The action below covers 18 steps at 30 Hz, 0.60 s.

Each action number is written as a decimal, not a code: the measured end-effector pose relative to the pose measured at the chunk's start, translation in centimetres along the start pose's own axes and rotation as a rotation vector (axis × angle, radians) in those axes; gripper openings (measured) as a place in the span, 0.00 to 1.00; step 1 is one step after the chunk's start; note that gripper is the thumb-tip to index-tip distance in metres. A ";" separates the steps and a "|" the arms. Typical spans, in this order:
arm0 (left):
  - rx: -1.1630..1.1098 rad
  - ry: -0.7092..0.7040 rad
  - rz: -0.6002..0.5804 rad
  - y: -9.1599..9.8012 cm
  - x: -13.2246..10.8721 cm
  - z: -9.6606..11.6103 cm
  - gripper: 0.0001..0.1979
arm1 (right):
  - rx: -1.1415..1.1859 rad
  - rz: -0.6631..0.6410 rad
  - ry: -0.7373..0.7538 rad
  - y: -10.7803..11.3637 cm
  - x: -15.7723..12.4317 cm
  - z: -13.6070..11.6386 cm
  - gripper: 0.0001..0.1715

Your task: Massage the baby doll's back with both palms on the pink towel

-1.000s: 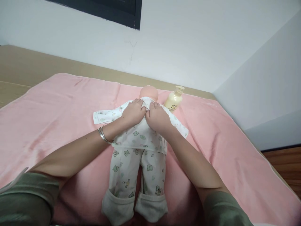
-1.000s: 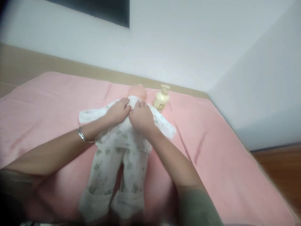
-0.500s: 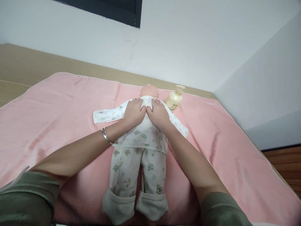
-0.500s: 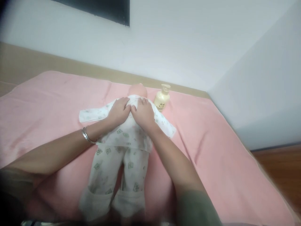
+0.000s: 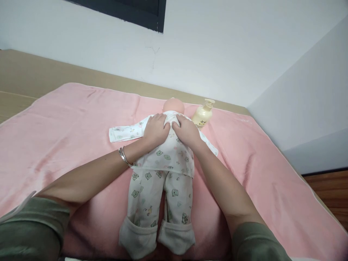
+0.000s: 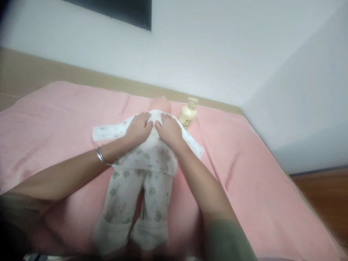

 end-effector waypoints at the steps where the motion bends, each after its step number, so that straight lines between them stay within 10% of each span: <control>1: 0.005 -0.002 -0.002 0.1 0.0 0.1 0.22 | 0.015 -0.011 -0.017 0.3 0.0 0.1 0.24; 18: 0.107 -0.051 -0.056 0.7 0.0 0.5 0.23 | -0.033 -0.046 0.012 0.7 -1.0 -1.2 0.23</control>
Point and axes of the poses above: each hand's wrist, its own x-axis towards the middle knuckle, its own y-axis out of the back of the hand, z = x × y, the point moved 2 cm from there along x, towards the middle knuckle, and after that the axes turned 5 degrees about y, right-handed, at the moved point
